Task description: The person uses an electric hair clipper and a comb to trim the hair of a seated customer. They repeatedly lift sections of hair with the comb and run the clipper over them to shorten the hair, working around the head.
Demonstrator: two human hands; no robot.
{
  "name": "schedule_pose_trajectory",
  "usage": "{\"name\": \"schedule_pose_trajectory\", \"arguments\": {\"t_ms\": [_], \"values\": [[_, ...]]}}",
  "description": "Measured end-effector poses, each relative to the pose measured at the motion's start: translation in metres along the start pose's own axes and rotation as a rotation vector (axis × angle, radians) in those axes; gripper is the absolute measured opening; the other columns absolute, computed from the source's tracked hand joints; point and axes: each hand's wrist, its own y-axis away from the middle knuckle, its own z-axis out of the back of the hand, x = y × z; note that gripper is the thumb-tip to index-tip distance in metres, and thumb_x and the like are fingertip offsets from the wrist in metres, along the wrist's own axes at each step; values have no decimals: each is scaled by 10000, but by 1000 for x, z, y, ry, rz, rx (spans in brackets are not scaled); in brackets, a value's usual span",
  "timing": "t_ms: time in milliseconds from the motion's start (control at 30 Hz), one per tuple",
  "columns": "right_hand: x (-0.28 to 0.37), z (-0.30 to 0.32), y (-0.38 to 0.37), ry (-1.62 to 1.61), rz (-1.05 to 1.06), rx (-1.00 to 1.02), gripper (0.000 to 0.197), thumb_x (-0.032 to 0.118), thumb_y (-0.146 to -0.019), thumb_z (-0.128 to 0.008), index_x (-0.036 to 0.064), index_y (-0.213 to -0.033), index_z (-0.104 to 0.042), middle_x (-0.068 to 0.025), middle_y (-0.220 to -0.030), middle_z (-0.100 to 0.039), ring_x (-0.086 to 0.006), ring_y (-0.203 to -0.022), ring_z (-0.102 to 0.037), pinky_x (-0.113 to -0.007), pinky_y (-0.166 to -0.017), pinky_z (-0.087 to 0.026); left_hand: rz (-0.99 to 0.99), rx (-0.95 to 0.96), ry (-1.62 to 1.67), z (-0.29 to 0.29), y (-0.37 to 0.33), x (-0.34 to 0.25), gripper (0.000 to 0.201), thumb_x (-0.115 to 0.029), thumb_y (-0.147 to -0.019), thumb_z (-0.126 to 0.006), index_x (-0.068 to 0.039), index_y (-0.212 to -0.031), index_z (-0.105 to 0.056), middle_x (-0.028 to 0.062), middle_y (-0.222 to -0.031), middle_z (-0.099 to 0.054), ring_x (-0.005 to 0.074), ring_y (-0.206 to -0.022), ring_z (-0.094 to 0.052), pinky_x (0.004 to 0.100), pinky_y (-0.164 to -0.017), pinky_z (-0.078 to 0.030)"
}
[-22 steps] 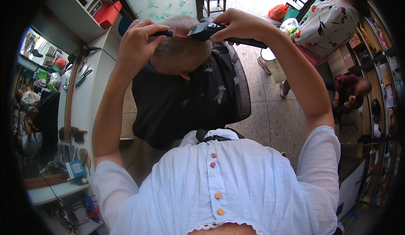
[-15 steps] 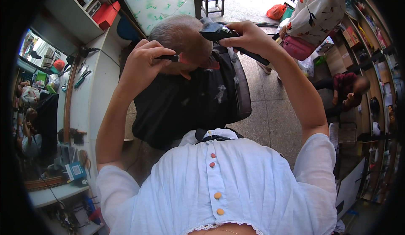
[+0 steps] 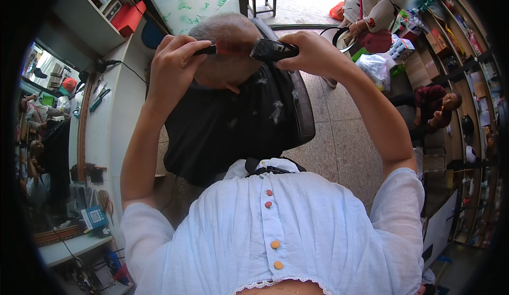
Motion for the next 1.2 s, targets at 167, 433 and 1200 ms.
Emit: {"name": "schedule_pose_trajectory", "arguments": {"t_ms": [167, 433, 1200], "values": [[33, 5, -8, 143, 71, -67, 408, 303, -729, -732, 46, -1044, -690, -153, -874, -684, -297, -841, -669, -393, -784, -520, -67, -19, -41, 3, -3, 3, 316, 14, -709, -719, -88, -1008, -720, 40, -902, -641, 213, -877, -566, 323, -777, -473], [37, -11, 25, 302, -2, -35, 388, 239, -785, -696, 79, -1130, -618, -163, -881, -671, -325, -841, -657, -415, -760, -495, 117, 193, 176, -1, 22, 8, 265, -11, -723, -723, -101, -972, -735, 8, -882, -658, 192, -880, -563, 306, -800, -487], [69, -13, 12, 399, -5, -94, 376, 274, -813, -671, 30, -1093, -613, -175, -884, -674, -324, -842, -668, -414, -766, -512, 58, 42, 226, -8, 30, 21, 327, 19, -728, -712, -105, -1030, -728, 17, -913, -650, 180, -897, -560, 295, -809, -464]]}}
